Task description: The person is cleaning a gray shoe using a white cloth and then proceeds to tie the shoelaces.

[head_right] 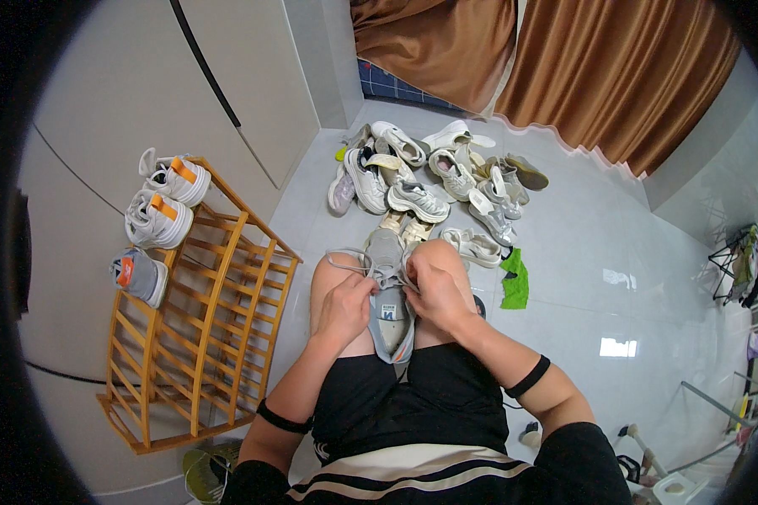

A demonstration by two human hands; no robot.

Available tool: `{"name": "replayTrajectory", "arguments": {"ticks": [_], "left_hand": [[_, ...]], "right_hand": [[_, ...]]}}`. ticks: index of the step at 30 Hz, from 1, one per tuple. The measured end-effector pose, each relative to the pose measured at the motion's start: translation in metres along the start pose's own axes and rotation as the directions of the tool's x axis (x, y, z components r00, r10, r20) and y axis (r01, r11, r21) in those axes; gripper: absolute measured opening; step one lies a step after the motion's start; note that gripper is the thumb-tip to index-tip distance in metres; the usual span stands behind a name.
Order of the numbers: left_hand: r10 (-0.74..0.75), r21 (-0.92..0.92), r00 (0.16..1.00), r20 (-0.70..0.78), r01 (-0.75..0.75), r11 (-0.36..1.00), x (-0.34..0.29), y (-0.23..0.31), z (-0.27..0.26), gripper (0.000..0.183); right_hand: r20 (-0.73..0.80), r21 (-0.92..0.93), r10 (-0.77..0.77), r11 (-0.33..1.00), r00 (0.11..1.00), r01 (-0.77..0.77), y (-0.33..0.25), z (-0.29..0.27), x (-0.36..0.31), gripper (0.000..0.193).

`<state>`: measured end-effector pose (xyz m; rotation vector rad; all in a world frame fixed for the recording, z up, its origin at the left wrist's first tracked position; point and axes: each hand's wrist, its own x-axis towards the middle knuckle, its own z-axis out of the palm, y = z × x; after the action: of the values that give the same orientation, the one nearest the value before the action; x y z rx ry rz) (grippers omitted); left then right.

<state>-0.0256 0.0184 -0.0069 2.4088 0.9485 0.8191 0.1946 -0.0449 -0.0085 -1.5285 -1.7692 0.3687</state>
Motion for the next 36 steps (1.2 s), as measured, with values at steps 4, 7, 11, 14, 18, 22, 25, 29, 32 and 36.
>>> {"name": "replayTrajectory", "arguments": {"ticks": [4,7,11,14,18,22,25,29,32,36], "left_hand": [[-0.005,-0.005,1.0,-0.016,0.005,1.0,-0.001,-0.003,0.005,0.026],[-0.02,0.061,1.0,-0.001,0.02,0.998,0.001,-0.003,0.008,0.025],[-0.057,0.279,0.997,0.056,0.039,0.96,0.007,0.001,0.022,0.012],[-0.1,0.394,0.992,0.08,0.06,0.917,0.015,0.01,0.029,0.004],[-0.159,0.42,0.979,0.129,0.092,0.903,0.024,0.014,0.029,0.004],[-0.044,0.25,0.998,0.045,0.032,0.968,0.013,-0.001,0.025,0.006],[-0.019,0.139,0.999,-0.045,0.025,0.99,0.006,-0.005,0.025,0.009],[-0.008,0.08,0.993,-0.118,0.018,0.997,0.001,-0.004,0.02,0.011],[-0.047,0.087,0.994,-0.103,0.056,0.995,-0.002,-0.002,0.018,0.011],[-0.029,0.0,0.967,-0.252,0.03,1.0,-0.003,-0.003,0.021,0.012]], "right_hand": [[0.08,0.001,-0.115,0.993,0.99,0.116,0.007,-0.005,0.004,0.029],[0.089,-0.061,-0.117,0.991,0.989,0.123,0.004,-0.002,0.003,0.025],[0.034,-0.041,-0.127,0.991,0.991,0.128,-0.003,0.003,0.007,0.022],[0.064,-0.176,-0.131,0.974,0.989,0.141,-0.01,0.003,0.007,0.02],[0.129,-0.339,-0.114,0.928,0.985,0.152,-0.012,0.008,0.007,0.014],[0.134,-0.354,-0.137,0.918,0.982,0.176,-0.014,0.007,0.007,0.012],[0.09,-0.372,-0.138,0.914,0.986,0.162,-0.017,0.008,0.003,0.016],[0.046,-0.374,-0.131,0.917,0.99,0.139,-0.019,0.014,0.0,0.015],[-0.007,-0.315,-0.112,0.943,0.994,0.105,-0.009,0.019,0.0,0.015],[-0.048,-0.093,-0.063,0.994,0.997,0.058,-0.006,0.015,0.001,0.016]]}}
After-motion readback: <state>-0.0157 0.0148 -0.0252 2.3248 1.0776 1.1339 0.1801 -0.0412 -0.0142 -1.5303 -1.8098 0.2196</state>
